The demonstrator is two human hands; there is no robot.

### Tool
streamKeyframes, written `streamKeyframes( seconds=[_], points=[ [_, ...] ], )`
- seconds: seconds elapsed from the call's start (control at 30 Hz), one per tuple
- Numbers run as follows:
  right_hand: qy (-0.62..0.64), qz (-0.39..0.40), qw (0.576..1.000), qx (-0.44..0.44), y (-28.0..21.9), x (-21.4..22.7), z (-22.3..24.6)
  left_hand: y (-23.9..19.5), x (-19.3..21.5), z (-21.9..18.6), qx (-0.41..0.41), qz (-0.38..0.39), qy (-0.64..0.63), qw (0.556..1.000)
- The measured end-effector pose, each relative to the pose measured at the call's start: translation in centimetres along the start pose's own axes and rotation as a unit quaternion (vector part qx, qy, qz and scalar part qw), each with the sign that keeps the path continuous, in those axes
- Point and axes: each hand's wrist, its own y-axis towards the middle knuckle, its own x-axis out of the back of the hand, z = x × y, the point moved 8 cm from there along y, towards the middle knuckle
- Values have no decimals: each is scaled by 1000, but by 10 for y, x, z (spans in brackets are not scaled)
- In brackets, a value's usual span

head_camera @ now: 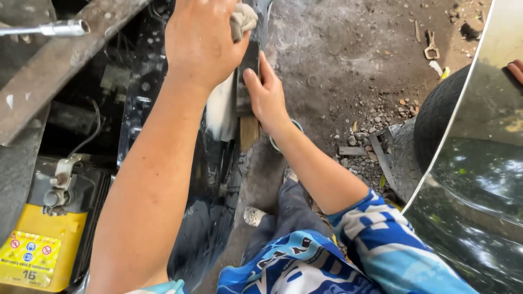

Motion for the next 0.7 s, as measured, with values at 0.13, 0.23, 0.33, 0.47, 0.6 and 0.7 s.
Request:
streamKeyframes(
  seconds=[0.13, 0.23, 0.33, 0.47, 0.6, 0.7],
  points=[
    [10, -56, 998, 16, -77, -22, 9, 0, 3, -1, -25, -37, 8, 999],
    [-69, -28, 996, 46, -149, -44, 27, -1, 0, 2, -11, -21, -1, 1000],
    [-138, -32, 989, 33, -96, -28, 19, -1, -2, 5, 11, -2, 12, 1000],
    [79, -70, 987, -118, -30, -16, -8, -8, 1, 2, -22, -16, 15, 1000],
    [-24, -78, 996, -29, -137, -41, 1, -2, -2, 5, -1, 9, 7, 1000],
    [-139, -69, 988, 0, -153, -38, -1, -5, 2, 4, -14, -3, -1, 1000]
  ],
)
